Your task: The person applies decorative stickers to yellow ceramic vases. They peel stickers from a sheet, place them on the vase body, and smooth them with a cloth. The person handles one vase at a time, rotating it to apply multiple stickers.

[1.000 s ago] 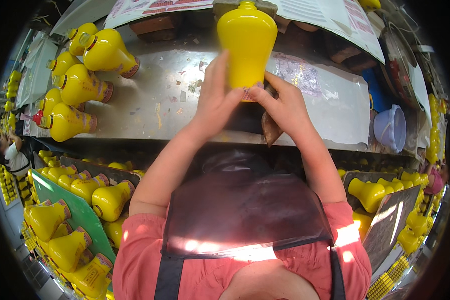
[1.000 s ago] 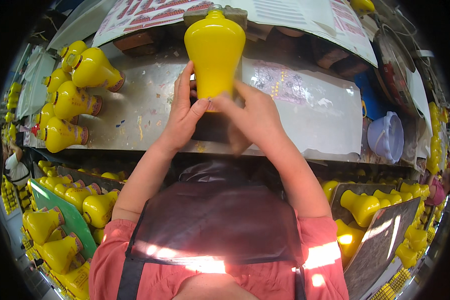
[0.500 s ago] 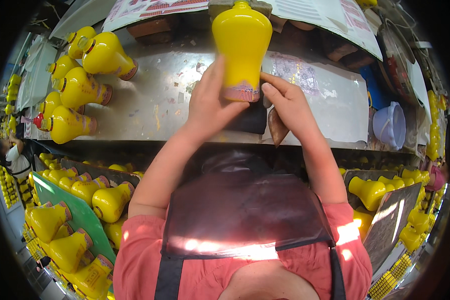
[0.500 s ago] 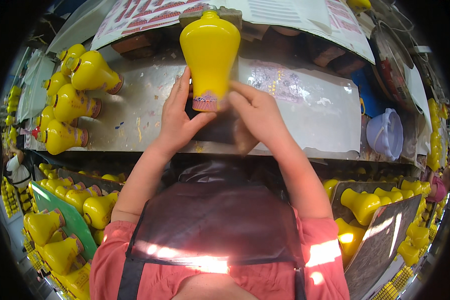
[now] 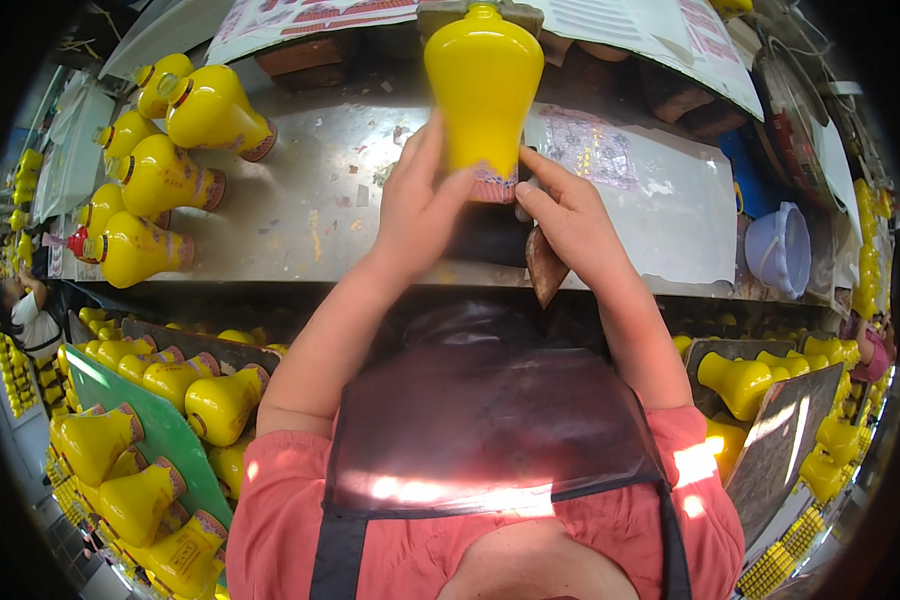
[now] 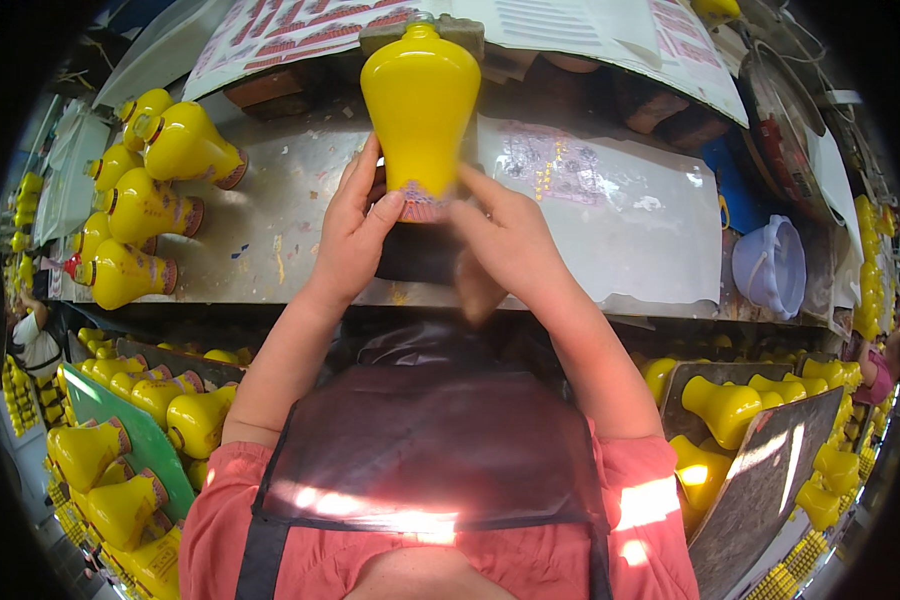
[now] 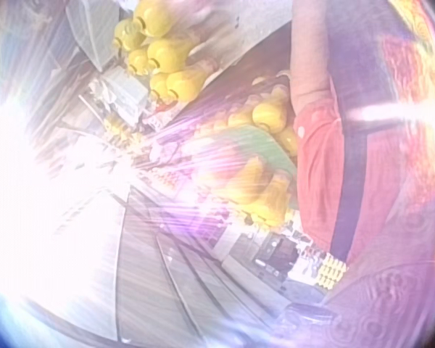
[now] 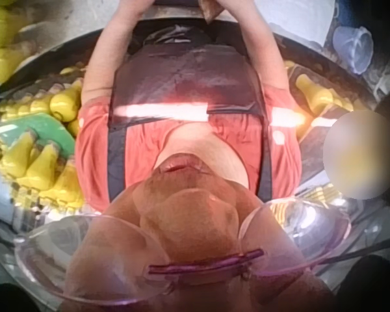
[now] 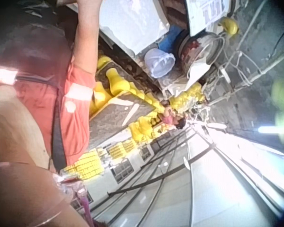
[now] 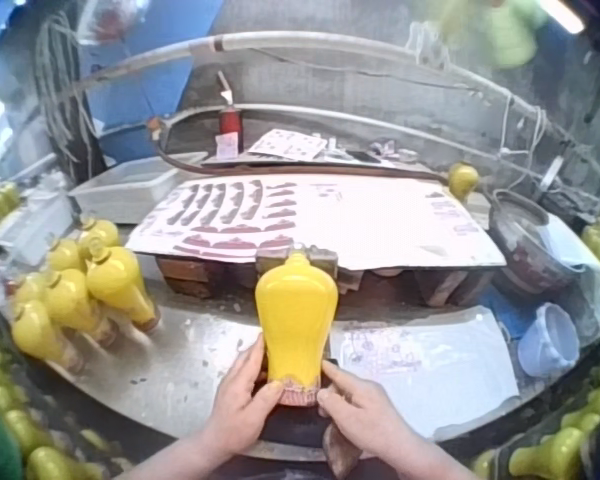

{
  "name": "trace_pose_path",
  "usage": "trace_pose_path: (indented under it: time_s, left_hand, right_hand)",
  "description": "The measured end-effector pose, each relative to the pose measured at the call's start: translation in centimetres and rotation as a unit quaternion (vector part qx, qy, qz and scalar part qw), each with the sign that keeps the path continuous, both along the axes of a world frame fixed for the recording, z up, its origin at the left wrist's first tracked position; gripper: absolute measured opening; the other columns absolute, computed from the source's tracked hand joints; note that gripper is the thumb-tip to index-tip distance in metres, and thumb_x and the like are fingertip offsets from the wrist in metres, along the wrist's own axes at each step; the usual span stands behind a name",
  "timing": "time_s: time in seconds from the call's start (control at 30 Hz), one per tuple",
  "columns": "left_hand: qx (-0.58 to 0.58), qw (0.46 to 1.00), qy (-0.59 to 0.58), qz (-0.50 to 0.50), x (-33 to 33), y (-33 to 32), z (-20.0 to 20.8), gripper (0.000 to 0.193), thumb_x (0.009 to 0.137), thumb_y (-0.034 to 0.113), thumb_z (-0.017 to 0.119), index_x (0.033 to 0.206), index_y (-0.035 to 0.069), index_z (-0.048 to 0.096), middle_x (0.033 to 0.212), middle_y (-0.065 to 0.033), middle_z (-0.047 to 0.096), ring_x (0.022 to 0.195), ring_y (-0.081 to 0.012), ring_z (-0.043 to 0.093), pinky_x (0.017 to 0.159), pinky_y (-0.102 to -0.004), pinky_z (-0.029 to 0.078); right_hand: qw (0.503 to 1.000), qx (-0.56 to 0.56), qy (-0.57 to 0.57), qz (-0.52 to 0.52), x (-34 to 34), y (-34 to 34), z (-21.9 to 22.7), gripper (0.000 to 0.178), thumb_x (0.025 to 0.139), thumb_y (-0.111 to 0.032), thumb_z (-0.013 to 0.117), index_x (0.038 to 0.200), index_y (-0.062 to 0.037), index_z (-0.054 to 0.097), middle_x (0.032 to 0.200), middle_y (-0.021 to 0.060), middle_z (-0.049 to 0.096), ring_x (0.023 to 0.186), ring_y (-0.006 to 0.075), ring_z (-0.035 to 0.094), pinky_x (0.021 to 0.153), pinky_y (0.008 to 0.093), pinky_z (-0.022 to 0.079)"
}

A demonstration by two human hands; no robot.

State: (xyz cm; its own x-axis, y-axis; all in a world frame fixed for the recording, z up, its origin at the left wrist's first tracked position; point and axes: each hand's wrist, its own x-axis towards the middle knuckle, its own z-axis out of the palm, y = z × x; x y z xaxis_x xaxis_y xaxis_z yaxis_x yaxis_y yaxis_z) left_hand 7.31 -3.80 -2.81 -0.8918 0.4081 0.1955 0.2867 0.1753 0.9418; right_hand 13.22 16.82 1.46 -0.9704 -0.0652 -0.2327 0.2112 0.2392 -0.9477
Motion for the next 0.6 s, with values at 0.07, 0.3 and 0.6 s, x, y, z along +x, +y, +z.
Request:
trace_pose_path:
  time_s: [0.07,0.3,0.6]
  left_hand:
    - [0.033,0.999,-0.031,-0.014,-0.2,0.0,0.2,0.067,0.105,0.014,0.055,0.163,-0.002,0.026,0.152,-0.0130,0.048,0.131,-0.0202,0.052,0.111,-0.0336,0.042]
    - [0.040,0.999,-0.018,0.021,0.0,0.8,0.1,0.071,0.098,0.024,0.062,0.159,0.003,0.033,0.144,-0.0237,0.055,0.130,-0.0381,0.058,0.108,-0.0425,0.045]
    - [-0.015,1.000,-0.012,0.008,0.4,0.8,1.2,0.068,0.106,0.021,0.056,0.162,-0.004,0.025,0.163,-0.0209,0.039,0.152,-0.0279,0.036,0.123,-0.0366,0.027]
  right_hand:
    - [0.999,-0.016,-0.007,-0.042,-0.1,-0.4,-0.7,0.052,0.101,-0.023,0.061,0.151,-0.0088,0.054,0.086,0.0022,0.067,0.070,0.0078,0.061,0.066,0.0258,0.051]
    - [0.997,-0.002,0.047,-0.061,-1.2,-0.8,-1.8,0.049,0.098,-0.027,0.066,0.144,-0.0099,0.061,0.082,0.0026,0.069,0.064,0.0081,0.062,0.062,0.0264,0.052]
    - [0.994,-0.009,0.043,-0.096,-1.2,-1.9,-1.9,0.043,0.099,-0.028,0.063,0.137,-0.0093,0.065,0.076,0.0050,0.070,0.060,0.0114,0.065,0.061,0.0287,0.053]
